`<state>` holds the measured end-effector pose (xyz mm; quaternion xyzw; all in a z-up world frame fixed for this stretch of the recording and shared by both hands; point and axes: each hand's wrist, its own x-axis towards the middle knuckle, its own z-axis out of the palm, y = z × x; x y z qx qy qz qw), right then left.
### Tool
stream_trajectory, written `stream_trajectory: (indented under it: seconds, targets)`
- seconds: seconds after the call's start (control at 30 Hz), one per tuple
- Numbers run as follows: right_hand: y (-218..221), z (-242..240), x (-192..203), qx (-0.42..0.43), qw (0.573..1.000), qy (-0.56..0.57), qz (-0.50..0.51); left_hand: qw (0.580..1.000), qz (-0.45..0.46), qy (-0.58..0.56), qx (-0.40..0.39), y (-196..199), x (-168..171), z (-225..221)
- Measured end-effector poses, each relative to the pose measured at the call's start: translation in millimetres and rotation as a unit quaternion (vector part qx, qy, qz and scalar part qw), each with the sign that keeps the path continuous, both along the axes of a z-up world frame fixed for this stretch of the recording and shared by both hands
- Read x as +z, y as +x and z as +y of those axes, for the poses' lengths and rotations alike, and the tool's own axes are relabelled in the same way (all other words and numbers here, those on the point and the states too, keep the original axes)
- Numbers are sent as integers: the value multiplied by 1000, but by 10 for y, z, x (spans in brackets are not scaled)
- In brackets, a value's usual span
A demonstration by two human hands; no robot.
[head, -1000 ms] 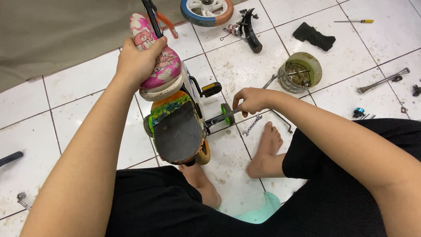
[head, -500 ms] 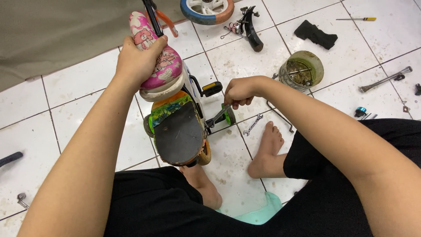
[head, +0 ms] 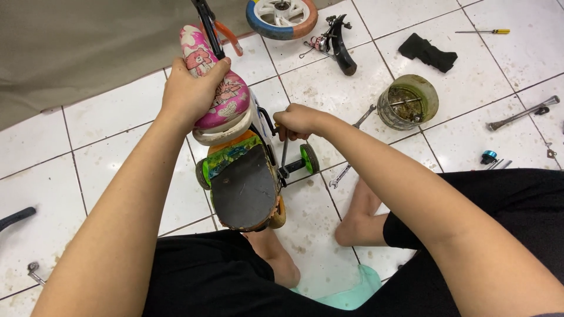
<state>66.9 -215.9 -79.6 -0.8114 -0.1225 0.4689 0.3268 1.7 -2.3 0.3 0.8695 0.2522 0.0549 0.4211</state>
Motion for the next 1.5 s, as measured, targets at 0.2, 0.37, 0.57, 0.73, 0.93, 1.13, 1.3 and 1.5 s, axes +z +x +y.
stream_trajectory:
  seconds: [0.2, 0.37, 0.57, 0.73, 0.93, 1.13, 1.3, 1.5]
  targets:
    - [-245, 32, -7, 125, 978, -3, -168, 1000, -17, 2, -4, -4, -33, 26]
    - [-138, -283, 432, 209, 971, -99, -55, 1000, -6, -2, -5, -17, -1, 12]
    - [73, -890, 210, 225, 938, -229, -132, 1000, -1, 2, 0, -10, 15, 8]
    - [-26, -1180, 32, 201, 935, -94, -278, 1000, 2, -5, -2, -22, 25, -9]
    - [-192, -1116, 1, 206, 940, 0, -272, 1000, 2, -1, 4, -12, -9, 0]
    - [-106, -910, -61, 187, 959, 42, -208, 996, 91, 21, 5, -126, 274, -185]
    - [22, -797, -38, 168, 971, 62, -159, 995, 96, 20, 8, -107, 268, -170]
    - [75, -625, 115, 135, 986, 84, -48, 996, 89, 15, 9, -132, 289, -181]
